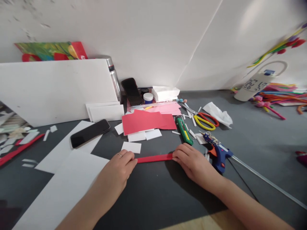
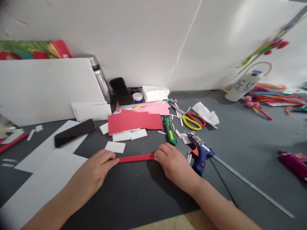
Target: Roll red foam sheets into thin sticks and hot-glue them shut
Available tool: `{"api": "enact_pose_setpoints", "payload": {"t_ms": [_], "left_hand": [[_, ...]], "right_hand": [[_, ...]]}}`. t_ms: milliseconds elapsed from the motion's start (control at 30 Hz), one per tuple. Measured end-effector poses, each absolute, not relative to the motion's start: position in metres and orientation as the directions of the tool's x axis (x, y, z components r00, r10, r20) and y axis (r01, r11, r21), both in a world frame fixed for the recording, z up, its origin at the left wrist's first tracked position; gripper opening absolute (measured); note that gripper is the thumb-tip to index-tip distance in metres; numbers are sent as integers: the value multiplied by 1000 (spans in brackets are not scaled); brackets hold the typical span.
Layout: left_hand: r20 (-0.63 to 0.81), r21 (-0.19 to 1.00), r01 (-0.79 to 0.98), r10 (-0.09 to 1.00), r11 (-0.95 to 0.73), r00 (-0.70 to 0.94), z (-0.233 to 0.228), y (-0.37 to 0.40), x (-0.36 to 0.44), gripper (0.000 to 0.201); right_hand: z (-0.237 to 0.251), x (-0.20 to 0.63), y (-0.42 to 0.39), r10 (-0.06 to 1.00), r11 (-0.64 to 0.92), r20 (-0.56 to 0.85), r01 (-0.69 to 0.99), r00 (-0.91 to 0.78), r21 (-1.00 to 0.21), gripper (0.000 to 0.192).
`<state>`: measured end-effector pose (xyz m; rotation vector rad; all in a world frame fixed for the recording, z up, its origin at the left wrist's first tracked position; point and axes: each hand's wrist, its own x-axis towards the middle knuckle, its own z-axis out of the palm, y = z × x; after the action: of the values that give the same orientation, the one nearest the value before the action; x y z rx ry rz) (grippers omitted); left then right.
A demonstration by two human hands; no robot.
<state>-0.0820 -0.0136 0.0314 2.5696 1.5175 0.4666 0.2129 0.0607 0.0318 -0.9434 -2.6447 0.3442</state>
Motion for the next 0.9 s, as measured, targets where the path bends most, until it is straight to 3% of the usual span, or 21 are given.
{"api": "enact_pose_setpoints", "payload": {"t_ms": [100,267,500,600,767,900], "left_hand": [[147,318,833,892,-452,427,30,-12,-85,44],[139,397,819,909,-415,394,34,-8,-89,47],[146,330,841,904,-428,402,31,-9,-91,49],[149,236,856,888,-459,435,31,-11,-87,48],[171,179,847,863,-501,475,33,-12,-83,39],[210,165,838,849,-519,485,30,-10,-85,38]], "right_hand": [[32,215,67,675,712,206,552,-708,-434,20],[34,214,72,699,673,171,558,-694,-485,18],[38,209,75,733,614,86,602,-675,-511,15],[38,206,70,715,673,118,633,-689,-382,18],[38,204,54,611,789,101,614,-785,1,20],[40,206,50,558,821,93,565,-824,80,20]]}}
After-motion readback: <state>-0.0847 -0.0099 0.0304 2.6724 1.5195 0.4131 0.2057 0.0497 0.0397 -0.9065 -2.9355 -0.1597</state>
